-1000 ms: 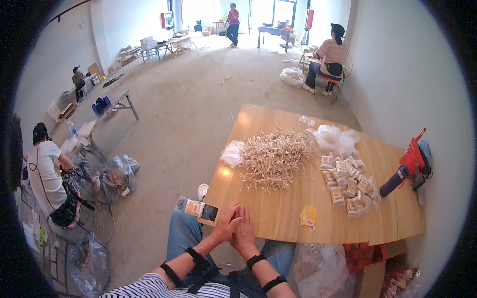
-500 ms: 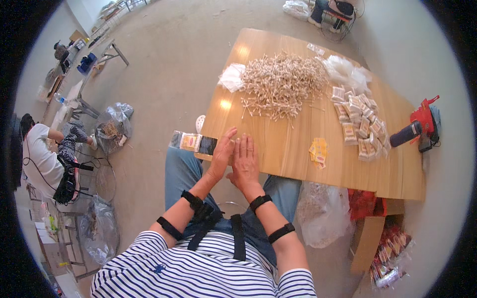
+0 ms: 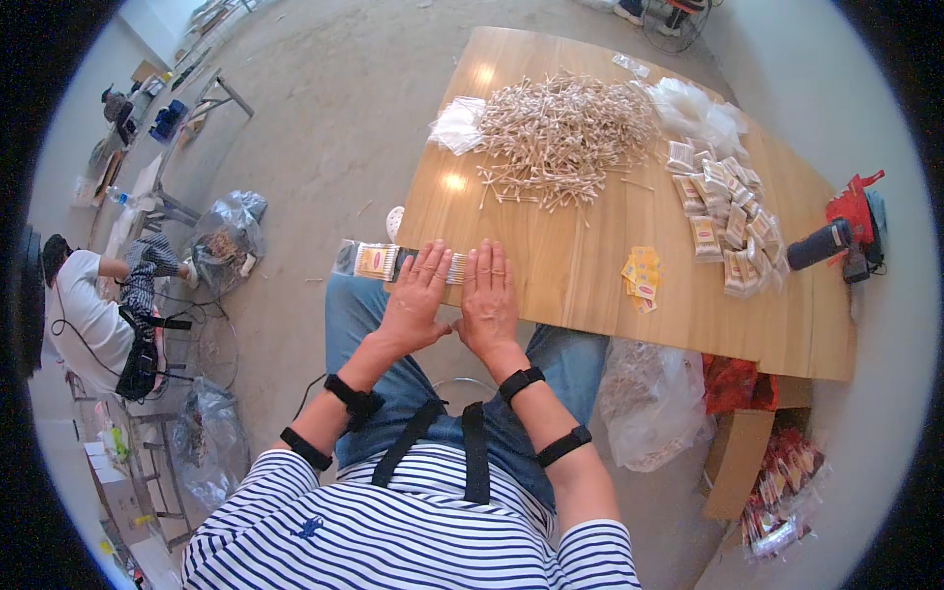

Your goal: Counting and placing cotton swabs into plastic bags and sealing them.

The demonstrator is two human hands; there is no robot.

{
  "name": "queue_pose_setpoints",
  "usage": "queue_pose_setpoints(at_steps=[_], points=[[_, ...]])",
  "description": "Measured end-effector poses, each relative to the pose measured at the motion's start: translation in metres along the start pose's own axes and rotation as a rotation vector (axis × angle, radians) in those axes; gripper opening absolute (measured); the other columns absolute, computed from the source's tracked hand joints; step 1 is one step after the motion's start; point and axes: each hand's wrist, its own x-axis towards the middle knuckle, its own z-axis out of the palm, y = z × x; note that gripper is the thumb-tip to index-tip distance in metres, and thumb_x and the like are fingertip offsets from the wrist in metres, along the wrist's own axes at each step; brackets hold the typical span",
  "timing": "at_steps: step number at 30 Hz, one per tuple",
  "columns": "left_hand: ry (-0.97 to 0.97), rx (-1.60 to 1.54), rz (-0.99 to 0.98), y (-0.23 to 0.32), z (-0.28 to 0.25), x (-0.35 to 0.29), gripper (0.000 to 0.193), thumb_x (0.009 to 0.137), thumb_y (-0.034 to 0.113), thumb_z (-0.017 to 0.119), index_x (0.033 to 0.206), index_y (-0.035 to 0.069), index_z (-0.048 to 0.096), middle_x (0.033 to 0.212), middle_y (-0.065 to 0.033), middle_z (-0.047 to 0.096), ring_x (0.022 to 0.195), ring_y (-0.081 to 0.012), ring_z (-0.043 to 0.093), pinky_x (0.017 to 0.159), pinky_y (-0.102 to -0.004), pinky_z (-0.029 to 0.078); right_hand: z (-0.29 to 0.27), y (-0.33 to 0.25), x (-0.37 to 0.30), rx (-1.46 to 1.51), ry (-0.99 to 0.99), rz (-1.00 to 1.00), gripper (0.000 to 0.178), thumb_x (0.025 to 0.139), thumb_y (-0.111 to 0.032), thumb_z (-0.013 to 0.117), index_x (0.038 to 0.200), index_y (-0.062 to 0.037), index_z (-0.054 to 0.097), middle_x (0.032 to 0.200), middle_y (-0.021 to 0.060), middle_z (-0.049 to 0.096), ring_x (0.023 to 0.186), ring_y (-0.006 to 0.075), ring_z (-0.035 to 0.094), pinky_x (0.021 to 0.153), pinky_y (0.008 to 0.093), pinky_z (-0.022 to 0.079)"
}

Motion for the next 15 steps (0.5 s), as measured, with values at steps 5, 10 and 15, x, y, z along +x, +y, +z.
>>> queue_pose_setpoints(at_steps=[5, 10, 15], points=[[-0.035, 0.145, 0.012, 0.009, 0.016, 0.015, 0.122, 0.053, 0.028, 0.090, 0.153, 0.000, 0.027, 0.161, -0.0185, 0.025, 0.152, -0.0329, 0.019, 0.123, -0.0507, 0.015, 0.004, 0.001, 0.001, -0.046, -0.016, 0.009, 0.105, 0.065, -0.025, 0.084, 0.151, 0.0039, 0.030, 0.160, 0.0239, 0.024, 0.151, 0.0390, 0.018, 0.124, 0.0467, 0.016], [-0.031, 0.195, -0.020, 0.013, 0.019, 0.016, 0.125, 0.048, 0.026, 0.092, 0.153, 0.000, 0.028, 0.161, -0.0168, 0.026, 0.152, -0.0316, 0.020, 0.123, -0.0521, 0.015, -0.012, 0.008, -0.004, 0.125, -0.079, 0.144, 0.113, 0.062, -0.023, 0.086, 0.153, 0.0028, 0.024, 0.161, 0.0214, 0.021, 0.152, 0.0368, 0.015, 0.123, 0.0507, 0.014], [-0.057, 0.203, -0.049, 0.015, 0.018, 0.016, 0.128, 0.048, 0.028, 0.093, 0.153, 0.000, 0.025, 0.161, -0.0164, 0.025, 0.152, -0.0315, 0.019, 0.123, -0.0530, 0.014, -0.027, 0.018, -0.009, 0.004, -0.142, 0.238, 0.121, 0.058, -0.029, 0.089, 0.154, 0.0023, 0.022, 0.162, 0.0206, 0.020, 0.153, 0.0349, 0.013, 0.122, 0.0530, 0.013]])
